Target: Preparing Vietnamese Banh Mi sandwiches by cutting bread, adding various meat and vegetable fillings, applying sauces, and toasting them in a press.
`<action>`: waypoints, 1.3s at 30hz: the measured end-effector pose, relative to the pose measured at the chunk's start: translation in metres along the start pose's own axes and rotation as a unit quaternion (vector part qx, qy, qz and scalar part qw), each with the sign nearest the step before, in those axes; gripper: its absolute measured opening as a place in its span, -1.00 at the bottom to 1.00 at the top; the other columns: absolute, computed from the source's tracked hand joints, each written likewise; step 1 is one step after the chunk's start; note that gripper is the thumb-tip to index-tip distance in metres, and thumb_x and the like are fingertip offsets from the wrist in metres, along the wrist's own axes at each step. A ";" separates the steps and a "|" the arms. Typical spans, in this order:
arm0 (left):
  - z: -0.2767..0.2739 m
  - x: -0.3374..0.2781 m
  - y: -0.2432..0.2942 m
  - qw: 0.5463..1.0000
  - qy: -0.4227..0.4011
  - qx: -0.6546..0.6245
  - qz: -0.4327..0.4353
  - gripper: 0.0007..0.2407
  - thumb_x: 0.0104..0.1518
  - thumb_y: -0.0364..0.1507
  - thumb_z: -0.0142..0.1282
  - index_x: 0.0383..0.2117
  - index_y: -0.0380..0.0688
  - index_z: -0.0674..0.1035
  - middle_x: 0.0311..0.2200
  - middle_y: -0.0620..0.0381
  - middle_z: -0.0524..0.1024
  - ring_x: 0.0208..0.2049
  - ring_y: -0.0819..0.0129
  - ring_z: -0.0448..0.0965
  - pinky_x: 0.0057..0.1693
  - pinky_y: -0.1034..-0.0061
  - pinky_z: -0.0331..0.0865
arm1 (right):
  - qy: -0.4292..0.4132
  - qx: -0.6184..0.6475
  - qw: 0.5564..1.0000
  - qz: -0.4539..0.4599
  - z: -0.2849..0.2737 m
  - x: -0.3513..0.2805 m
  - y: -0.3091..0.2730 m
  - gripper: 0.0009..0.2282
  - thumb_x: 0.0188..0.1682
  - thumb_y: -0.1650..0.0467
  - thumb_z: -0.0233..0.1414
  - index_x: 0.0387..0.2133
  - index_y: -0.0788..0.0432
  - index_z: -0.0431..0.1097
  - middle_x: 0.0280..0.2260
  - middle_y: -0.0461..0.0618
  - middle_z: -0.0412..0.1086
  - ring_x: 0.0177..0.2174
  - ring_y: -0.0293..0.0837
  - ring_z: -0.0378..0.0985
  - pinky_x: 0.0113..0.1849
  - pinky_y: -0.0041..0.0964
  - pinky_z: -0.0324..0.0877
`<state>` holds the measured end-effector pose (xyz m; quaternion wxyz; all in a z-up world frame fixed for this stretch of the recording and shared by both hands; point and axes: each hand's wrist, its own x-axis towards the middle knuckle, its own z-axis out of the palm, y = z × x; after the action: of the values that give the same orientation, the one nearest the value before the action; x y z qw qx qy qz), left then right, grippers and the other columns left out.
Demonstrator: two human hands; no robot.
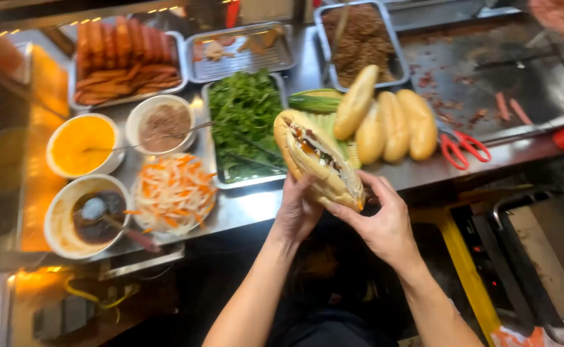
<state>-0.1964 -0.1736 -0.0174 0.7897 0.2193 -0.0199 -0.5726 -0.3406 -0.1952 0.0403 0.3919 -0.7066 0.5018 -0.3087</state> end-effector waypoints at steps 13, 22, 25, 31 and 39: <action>0.153 0.025 -0.293 0.966 -0.031 0.187 -0.178 -0.66 -0.02 -0.39 0.43 -0.18 -0.13 0.51 -0.38 0.09 0.61 -0.37 0.28 0.68 -0.18 0.39 0.60 | 0.090 0.059 0.974 0.198 -0.246 -0.045 0.206 -0.34 -0.43 0.22 0.49 0.04 0.05 0.51 -0.12 -0.03 0.54 -0.10 -0.08 0.64 -0.03 -0.13 0.49; 0.163 0.025 -0.478 0.852 -0.154 0.337 -0.370 -0.55 -0.04 -0.32 0.47 -0.12 -0.22 0.46 -0.35 0.01 0.52 -0.32 0.20 0.62 -0.16 0.33 0.55 | 0.296 0.170 0.887 0.311 -0.283 -0.110 0.338 -0.51 -0.27 0.25 0.44 -0.06 0.11 0.53 -0.32 -0.02 0.57 -0.26 -0.13 0.67 -0.13 -0.19 0.55; 0.134 0.046 -0.537 0.750 -0.209 0.424 -0.462 -0.27 0.17 0.15 -0.07 0.31 -0.18 0.29 0.15 -0.20 0.38 0.21 -0.06 0.38 0.29 0.03 0.25 | 0.398 0.296 0.802 0.333 -0.265 -0.147 0.387 -0.51 -0.25 0.39 0.43 -0.03 0.24 0.50 -0.30 0.05 0.50 -0.29 -0.13 0.59 -0.12 -0.15 0.54; -0.010 0.129 -0.639 0.008 -0.649 0.747 -0.147 -0.38 -0.02 0.08 0.16 0.24 0.31 0.43 0.19 0.20 0.49 0.30 0.06 0.34 0.47 -0.06 -0.18 | 0.501 0.329 0.709 0.372 -0.227 -0.208 0.427 -0.59 -0.24 0.43 0.42 -0.10 0.27 0.54 -0.28 0.11 0.53 -0.27 -0.12 0.58 -0.17 -0.14 0.54; 0.047 0.147 -0.648 -0.088 -0.710 0.691 -0.099 -0.64 0.01 -0.17 0.18 -0.22 -0.18 0.61 -0.22 -0.15 0.59 -0.19 -0.18 0.63 -0.15 0.04 0.53 | 0.384 0.462 0.596 0.533 -0.209 -0.230 0.386 -0.44 -0.26 0.48 0.29 0.12 0.36 0.47 -0.02 0.18 0.59 -0.07 0.04 0.61 0.01 -0.08 0.46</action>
<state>-0.7397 -0.4841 -0.2469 0.2919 -0.1219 0.9334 0.1693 -0.7646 -0.1001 -0.1983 0.5317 0.1461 0.6833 -0.4785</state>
